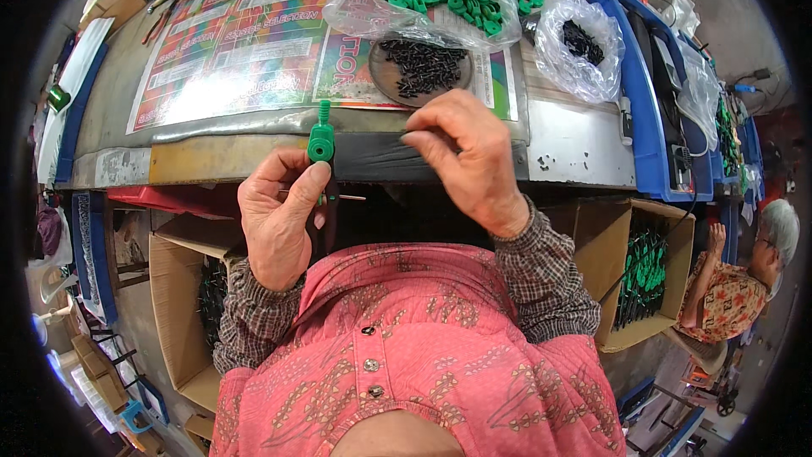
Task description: The person assembles small green and black plastic housings by hand, inserting metal pins into them.
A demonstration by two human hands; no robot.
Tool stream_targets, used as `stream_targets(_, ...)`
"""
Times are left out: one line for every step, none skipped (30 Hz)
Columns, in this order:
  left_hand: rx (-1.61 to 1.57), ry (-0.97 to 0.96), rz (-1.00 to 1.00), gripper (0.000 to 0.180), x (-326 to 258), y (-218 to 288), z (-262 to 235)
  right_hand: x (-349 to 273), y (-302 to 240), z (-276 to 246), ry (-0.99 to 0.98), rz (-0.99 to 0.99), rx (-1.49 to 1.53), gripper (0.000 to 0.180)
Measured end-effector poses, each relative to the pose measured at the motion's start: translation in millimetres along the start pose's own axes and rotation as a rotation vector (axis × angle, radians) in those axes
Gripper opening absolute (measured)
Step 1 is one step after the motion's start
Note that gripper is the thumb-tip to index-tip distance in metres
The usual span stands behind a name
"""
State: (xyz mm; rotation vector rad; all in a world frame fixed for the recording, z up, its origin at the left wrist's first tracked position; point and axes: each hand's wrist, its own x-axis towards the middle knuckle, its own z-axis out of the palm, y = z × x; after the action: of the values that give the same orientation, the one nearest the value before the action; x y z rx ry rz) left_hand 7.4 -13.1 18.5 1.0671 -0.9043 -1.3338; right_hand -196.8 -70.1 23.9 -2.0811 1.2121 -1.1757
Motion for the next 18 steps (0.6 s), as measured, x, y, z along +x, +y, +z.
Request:
stream_targets(-0.006, 0.016, -0.004, 0.015, -1.2, -0.6, 1.6, -1.8, -3.4, 2.9, -0.005, -0.078, 0.034, 0.012)
stream_targets(-0.005, 0.014, -0.009, 0.015, -2.3, -2.0, 2.3, -3.7, -7.6, 5.9, -0.009, -0.156, 0.067, 0.012)
stream_targets(0.0, 0.007, -0.009, 0.014, -3.4, -3.9, 2.8, -5.1, -15.1, 8.4, -0.006, -0.172, 0.069, 0.015)
stream_targets(0.004, -0.002, -0.01, 0.014, -5.1, -5.8, 3.8, -7.6, -18.8, 10.5, -0.005, -0.165, 0.066, 0.015)
stream_targets(0.003, -0.006, -0.017, 0.014, -6.7, -7.8, 4.4, -9.9, -21.5, 12.5, -0.01, -0.188, 0.09, 0.015)
stream_targets(0.011, -0.028, -0.03, 0.012, -8.3, -9.8, 4.7, -11.6, -23.8, 14.6, -0.015, -0.21, 0.115, 0.015)
stream_targets(0.02, -0.048, -0.04, 0.011, -9.6, -11.3, 4.7, -11.8, -26.1, 16.9, -0.008, -0.257, 0.089, 0.017)
stream_targets(0.02, -0.048, -0.045, 0.011, -10.7, -12.7, 5.2, -13.1, -27.3, 19.4, -0.009, -0.252, 0.089, 0.017)
stream_targets(0.021, -0.055, -0.034, 0.01, -11.5, -14.0, 6.1, -14.8, -28.3, 21.7, 0.008, -0.269, 0.08, 0.017)
stream_targets(0.021, -0.063, -0.022, 0.009, -11.1, -15.8, 6.8, -15.6, -27.6, 24.0, 0.025, -0.286, 0.071, 0.018)
stream_targets(0.021, -0.063, -0.025, 0.009, -11.0, -17.2, 7.4, -16.2, -26.2, 25.9, 0.035, -0.292, 0.069, 0.018)
stream_targets(0.036, -0.057, -0.004, 0.01, -10.8, -18.4, 8.0, -16.7, -24.8, 27.0, 0.034, -0.29, 0.069, 0.018)
stream_targets(0.053, -0.049, 0.017, 0.01, -11.2, -19.2, 8.6, -17.2, -23.9, 28.1, 0.047, -0.307, 0.055, 0.018)
stream_targets(0.052, -0.048, 0.015, 0.01, -11.5, -19.1, 9.2, -17.3, -23.3, 28.9, 0.061, -0.325, 0.041, 0.018)
stream_targets(0.045, -0.05, 0.016, 0.01, -11.8, -18.5, 10.0, -17.0, -23.1, 29.4, 0.059, -0.324, 0.042, 0.018)
stream_targets(0.037, -0.053, 0.017, 0.011, -12.3, -18.2, 10.0, -17.0, -23.4, 29.9, 0.068, -0.328, 0.035, 0.018)
stream_targets(0.036, -0.052, 0.015, 0.011, -12.3, -18.8, 9.2, -16.8, -23.6, 30.5, 0.078, -0.333, 0.027, 0.018)
stream_targets(0.066, -0.05, 0.035, 0.011, -12.0, -19.7, 8.4, -16.7, -23.5, 31.2, 0.076, -0.333, 0.028, 0.018)
